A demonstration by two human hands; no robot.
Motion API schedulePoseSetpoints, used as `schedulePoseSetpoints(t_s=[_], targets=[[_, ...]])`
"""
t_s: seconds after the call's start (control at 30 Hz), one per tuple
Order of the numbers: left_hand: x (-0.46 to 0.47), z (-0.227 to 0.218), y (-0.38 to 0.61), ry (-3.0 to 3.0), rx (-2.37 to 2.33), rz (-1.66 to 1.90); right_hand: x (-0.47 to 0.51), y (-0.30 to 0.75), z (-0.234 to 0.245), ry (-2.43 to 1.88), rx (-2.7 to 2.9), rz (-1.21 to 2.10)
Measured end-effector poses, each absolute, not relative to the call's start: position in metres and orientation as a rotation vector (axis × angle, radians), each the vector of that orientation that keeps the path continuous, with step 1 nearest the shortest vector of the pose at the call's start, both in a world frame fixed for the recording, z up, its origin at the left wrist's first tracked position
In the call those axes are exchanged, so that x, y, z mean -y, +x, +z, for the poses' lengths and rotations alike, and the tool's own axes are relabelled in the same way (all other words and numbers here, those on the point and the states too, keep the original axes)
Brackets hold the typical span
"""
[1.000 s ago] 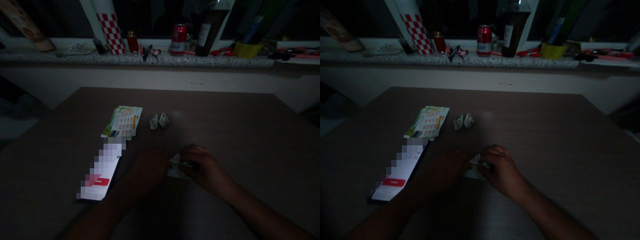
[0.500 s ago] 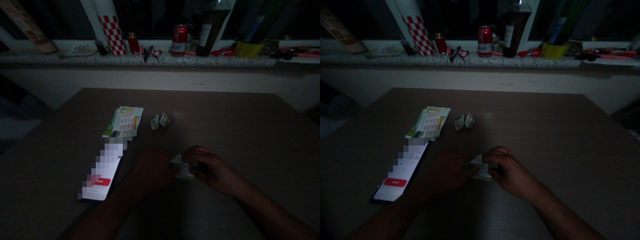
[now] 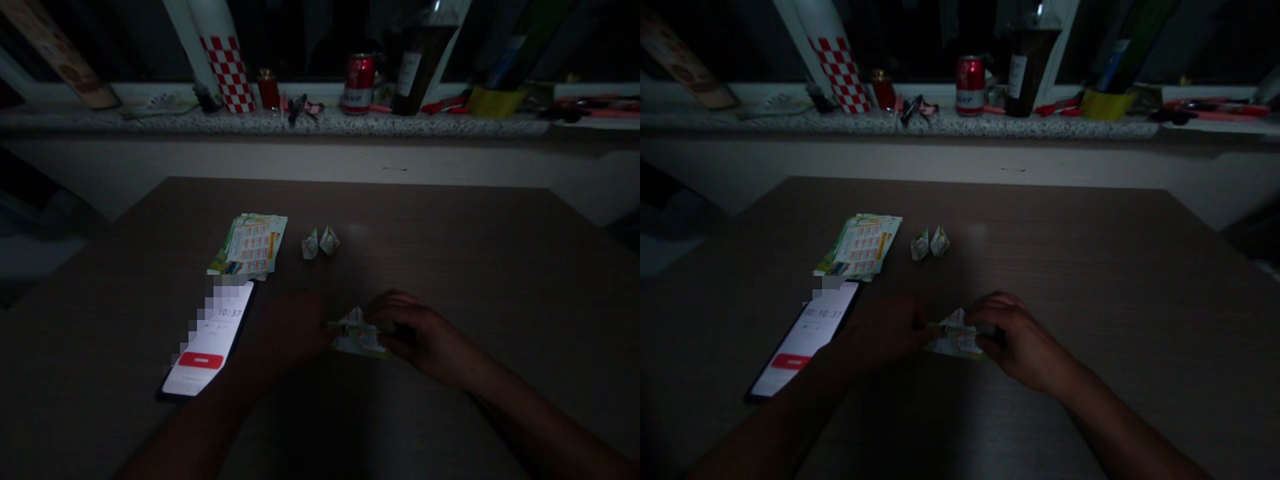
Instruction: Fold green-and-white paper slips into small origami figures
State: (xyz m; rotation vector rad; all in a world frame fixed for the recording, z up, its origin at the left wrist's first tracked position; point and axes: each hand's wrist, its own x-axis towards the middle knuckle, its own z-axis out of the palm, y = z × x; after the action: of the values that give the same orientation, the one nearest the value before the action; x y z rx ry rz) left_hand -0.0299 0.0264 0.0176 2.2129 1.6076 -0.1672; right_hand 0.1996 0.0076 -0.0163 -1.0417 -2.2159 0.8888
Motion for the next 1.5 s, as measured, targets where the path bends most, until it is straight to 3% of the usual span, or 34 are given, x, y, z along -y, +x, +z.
schedulePoseSetpoints(t_s=[0.63, 1.03, 1.5], targets=[[-0.028, 0.018, -0.042, 2.124, -1.497, -0.03, -0.011, 0.21, -0.009, -0.993, 2.233, 0.994], [-0.015, 0.017, -0.025, 2.39, -1.363, 0.083, -0.008, 0.19, -0.022, -1.175, 2.303, 0.62], [-0.015, 0.01, -0.017, 1.894, -1.249, 0.426, -0.003, 0.19, -0.023, -1.142, 1.698, 1.122]])
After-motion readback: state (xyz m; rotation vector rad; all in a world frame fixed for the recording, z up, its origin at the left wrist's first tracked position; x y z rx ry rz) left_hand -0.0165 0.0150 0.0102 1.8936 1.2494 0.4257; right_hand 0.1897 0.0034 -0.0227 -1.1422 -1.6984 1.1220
